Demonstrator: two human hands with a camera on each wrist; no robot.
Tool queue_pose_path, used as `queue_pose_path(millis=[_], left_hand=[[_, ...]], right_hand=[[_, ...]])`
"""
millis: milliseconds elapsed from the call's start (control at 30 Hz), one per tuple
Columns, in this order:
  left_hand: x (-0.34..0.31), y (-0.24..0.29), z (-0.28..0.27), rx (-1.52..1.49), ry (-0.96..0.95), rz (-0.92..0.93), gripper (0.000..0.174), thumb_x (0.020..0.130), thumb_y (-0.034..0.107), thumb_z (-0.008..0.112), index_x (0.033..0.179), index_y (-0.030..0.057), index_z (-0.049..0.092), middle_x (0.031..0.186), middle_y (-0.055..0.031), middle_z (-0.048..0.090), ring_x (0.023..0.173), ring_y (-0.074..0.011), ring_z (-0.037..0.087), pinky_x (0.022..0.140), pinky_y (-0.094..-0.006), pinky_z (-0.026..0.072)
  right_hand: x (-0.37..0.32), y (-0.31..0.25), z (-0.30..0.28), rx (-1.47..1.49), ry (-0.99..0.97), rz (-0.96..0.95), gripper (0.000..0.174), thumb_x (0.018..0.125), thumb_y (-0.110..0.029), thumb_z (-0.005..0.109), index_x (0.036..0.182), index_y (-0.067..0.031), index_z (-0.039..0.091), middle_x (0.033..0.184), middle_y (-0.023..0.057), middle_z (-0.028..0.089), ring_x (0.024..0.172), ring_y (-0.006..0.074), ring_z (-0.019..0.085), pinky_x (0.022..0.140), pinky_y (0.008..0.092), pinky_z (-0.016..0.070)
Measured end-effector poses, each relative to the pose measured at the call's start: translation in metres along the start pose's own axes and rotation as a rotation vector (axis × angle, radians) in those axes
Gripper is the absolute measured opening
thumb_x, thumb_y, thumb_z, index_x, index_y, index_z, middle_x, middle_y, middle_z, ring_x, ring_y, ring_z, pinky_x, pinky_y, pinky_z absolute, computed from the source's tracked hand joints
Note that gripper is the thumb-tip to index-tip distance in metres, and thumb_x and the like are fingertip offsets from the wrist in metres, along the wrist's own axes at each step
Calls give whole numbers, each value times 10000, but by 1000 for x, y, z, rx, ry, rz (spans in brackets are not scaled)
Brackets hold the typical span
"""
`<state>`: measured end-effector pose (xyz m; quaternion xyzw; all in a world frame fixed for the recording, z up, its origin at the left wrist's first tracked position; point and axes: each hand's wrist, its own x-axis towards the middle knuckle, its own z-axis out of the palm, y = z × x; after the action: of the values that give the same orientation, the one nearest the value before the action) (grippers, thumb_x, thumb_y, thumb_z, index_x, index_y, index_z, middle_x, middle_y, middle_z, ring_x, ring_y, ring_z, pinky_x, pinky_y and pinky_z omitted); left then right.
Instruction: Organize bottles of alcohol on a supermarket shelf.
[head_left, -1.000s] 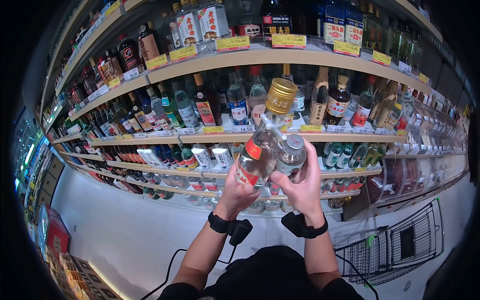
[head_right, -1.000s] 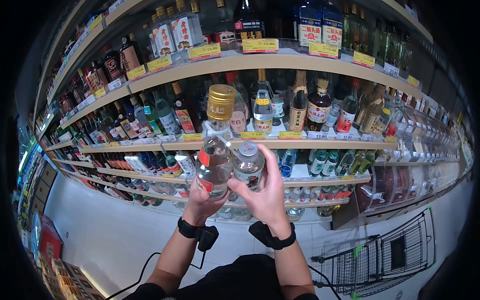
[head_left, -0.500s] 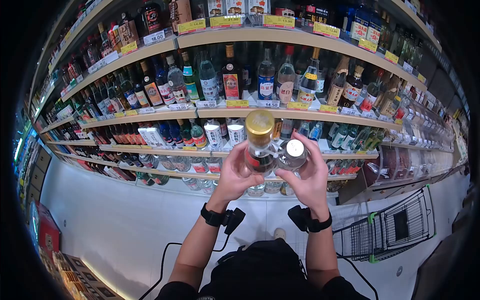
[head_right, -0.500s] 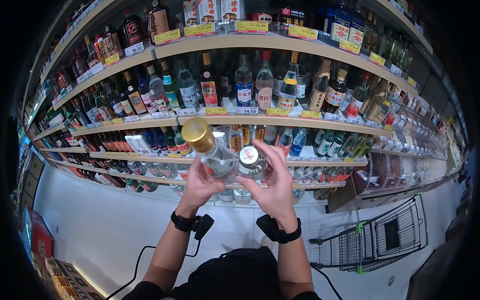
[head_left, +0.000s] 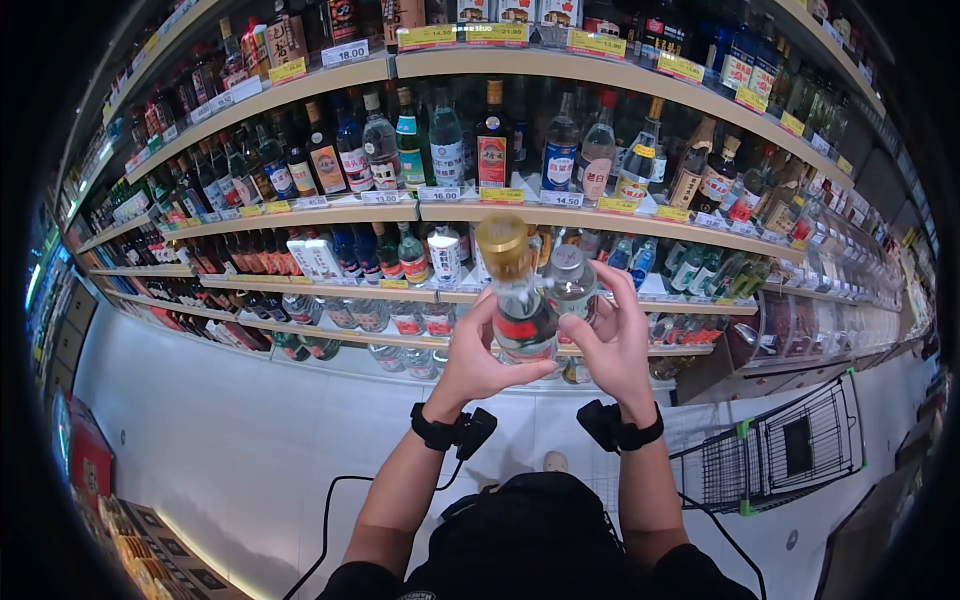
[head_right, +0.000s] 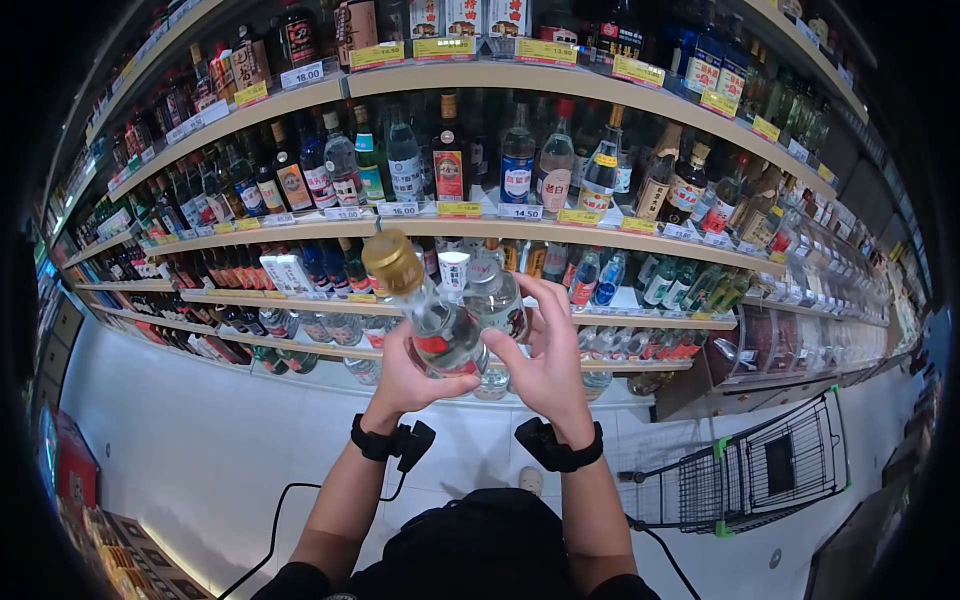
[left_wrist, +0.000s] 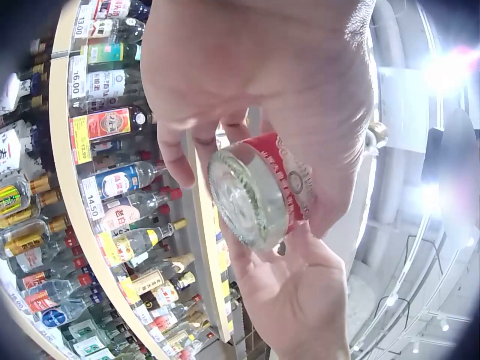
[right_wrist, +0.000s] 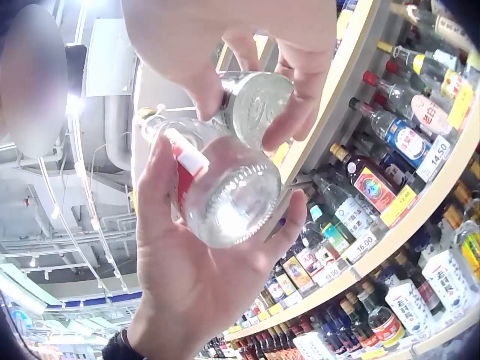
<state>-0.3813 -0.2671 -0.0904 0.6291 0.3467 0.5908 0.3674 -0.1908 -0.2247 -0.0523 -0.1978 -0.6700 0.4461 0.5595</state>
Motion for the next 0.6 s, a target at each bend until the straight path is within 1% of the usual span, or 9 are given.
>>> queue_pose_path(millis=[33, 133, 167, 267, 300, 400, 433, 533, 600], left_hand=[[-1, -3, 4, -61, 47, 42, 791, 686, 173, 916, 1352, -29, 539, 1260, -109, 618, 1151, -192, 624, 1002, -343, 494], [-7, -4, 6, -383, 117, -51, 719, 742, 199, 876, 1329, -47, 543, 1206, -91, 647, 1074, -197, 656, 989, -341, 504], [-9, -9, 7, -462, 132, -30, 638, 822, 201, 807, 1338, -44, 522, 1167, -80, 665, 1040, -187, 675, 962, -335, 530], [-9, -5, 10, -772, 167, -103, 587, 868, 166, 754, 1356, -32, 494, 1201, -98, 657, 1071, -172, 674, 948, -329, 547], [-8, -4, 9, -797, 144, -91, 536, 910, 126, 714, 1370, -14, 477, 1224, -108, 650, 1078, -162, 674, 918, -335, 567], [-7, 5, 7, -714, 181, -205, 556, 947, 175, 670, 1417, -12, 440, 1283, -135, 626, 1125, -217, 652, 959, -376, 545], [-7, 5, 7, -715, 158, -182, 510, 988, 171, 628, 1426, -4, 432, 1290, -136, 623, 1108, -219, 656, 938, -387, 554], [-9, 9, 3, -772, 170, -194, 505, 1007, 183, 607, 1441, 4, 422, 1303, -136, 615, 1122, -227, 652, 940, -401, 553], [-12, 6, 1, -759, 160, -188, 508, 1035, 231, 580, 1458, 9, 406, 1318, -137, 605, 1153, -236, 645, 955, -430, 555]], right_hand=[[0, 5, 2, -29, 15, 0, 660, 839, 54, 750, 1420, 49, 435, 1276, 100, 492, 1211, 208, 586, 1007, 327, 509], [-2, 6, 12, -8, 61, 52, 629, 866, -11, 773, 1395, 62, 440, 1208, 90, 536, 1093, 188, 646, 945, 306, 534], [-4, 8, 16, 18, 67, 71, 619, 872, -22, 775, 1388, 62, 443, 1187, 90, 548, 1068, 185, 656, 931, 302, 540], [-6, 7, 20, 26, 97, 106, 583, 884, -54, 779, 1355, 46, 450, 1153, 99, 578, 1009, 172, 671, 874, 286, 552], [-5, 7, 22, 19, 103, 114, 569, 887, -63, 780, 1341, 38, 452, 1147, 104, 587, 992, 168, 673, 853, 280, 555], [-4, -2, 23, -11, 172, 232, 539, 892, -80, 780, 1303, 9, 444, 1171, 112, 592, 960, 150, 667, 796, 265, 552], [-3, 3, 24, 16, 171, 210, 511, 897, -87, 774, 1273, -17, 436, 1140, 106, 604, 935, 126, 660, 759, 258, 542], [-5, 12, 22, -103, 125, 177, 484, 904, -83, 759, 1263, -19, 441, 1076, 93, 620, 922, 122, 663, 751, 255, 542], [-8, 11, 23, -98, 88, 186, 506, 909, -99, 753, 1306, -17, 450, 1082, 109, 647, 977, 126, 662, 768, 248, 531]])
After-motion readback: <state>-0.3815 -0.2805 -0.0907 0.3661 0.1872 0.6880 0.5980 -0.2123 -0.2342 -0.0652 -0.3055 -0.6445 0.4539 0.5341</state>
